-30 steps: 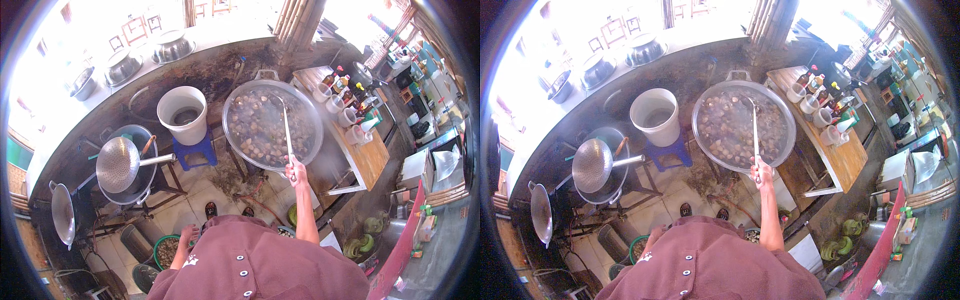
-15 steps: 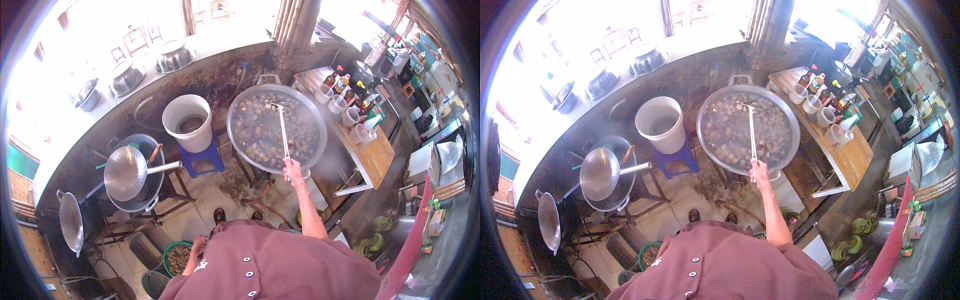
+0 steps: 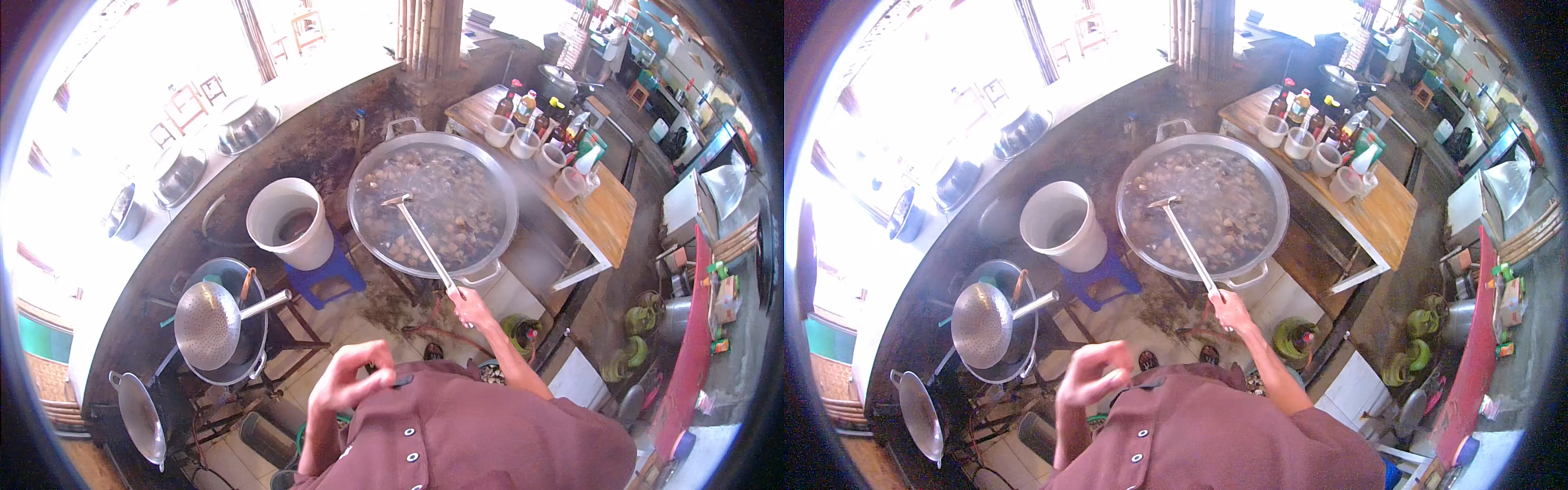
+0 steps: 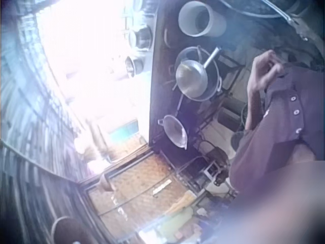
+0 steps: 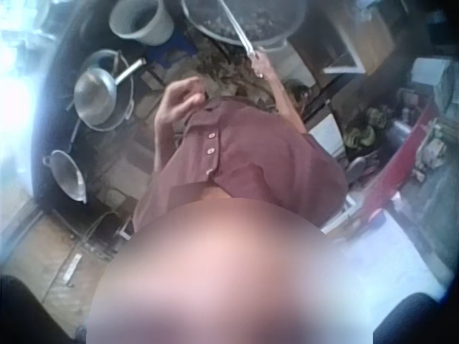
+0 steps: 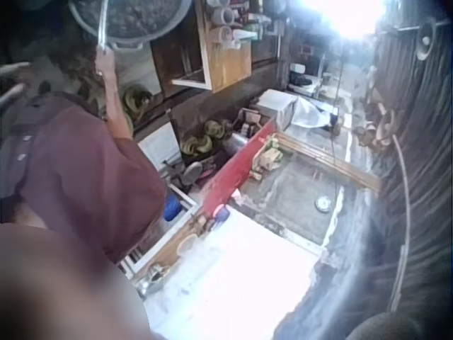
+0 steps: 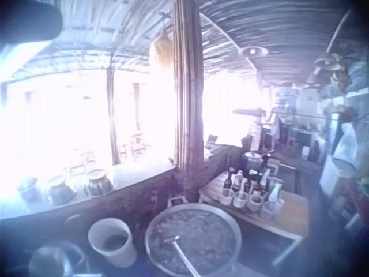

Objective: The person uses a large spatula to stir clams boiling in a large pot, then walks across the kitchen to fill a bucket with water and carry it back to the workspace.

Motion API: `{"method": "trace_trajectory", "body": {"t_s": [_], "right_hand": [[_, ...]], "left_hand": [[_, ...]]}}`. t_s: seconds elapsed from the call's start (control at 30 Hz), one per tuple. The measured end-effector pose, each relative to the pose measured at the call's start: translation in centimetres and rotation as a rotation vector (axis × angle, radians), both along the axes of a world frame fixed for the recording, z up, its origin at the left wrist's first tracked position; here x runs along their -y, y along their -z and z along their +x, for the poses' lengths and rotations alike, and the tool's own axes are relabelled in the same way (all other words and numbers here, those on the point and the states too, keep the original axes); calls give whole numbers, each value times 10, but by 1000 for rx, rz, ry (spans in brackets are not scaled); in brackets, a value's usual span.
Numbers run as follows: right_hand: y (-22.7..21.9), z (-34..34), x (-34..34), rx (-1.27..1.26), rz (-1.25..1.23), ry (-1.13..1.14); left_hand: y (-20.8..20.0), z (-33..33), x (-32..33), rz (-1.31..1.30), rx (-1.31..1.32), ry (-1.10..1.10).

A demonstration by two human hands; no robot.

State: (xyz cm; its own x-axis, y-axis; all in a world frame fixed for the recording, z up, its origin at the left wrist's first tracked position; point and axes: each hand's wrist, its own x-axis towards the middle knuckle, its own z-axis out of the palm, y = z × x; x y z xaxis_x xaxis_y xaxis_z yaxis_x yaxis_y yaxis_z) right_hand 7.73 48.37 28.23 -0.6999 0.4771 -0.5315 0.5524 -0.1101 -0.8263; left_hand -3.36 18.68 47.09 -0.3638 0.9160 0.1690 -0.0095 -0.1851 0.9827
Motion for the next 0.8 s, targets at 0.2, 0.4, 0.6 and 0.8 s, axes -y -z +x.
{"method": "trace_trajectory", "body": {"t_s": [0.2,0.4,0.6,0.8], "right_hand": [[5,3,15,-24,0,17],[3,8,18,35,-53,32],[0,9,19,20,-101,60],[-20,11,23,-94,-69,58]], "left_hand": [[-163,25,-9,795,68,315],[-189,48,-31,978,43,316],[-189,51,-15,902,262,459],[-162,22,0,982,71,797]]}}
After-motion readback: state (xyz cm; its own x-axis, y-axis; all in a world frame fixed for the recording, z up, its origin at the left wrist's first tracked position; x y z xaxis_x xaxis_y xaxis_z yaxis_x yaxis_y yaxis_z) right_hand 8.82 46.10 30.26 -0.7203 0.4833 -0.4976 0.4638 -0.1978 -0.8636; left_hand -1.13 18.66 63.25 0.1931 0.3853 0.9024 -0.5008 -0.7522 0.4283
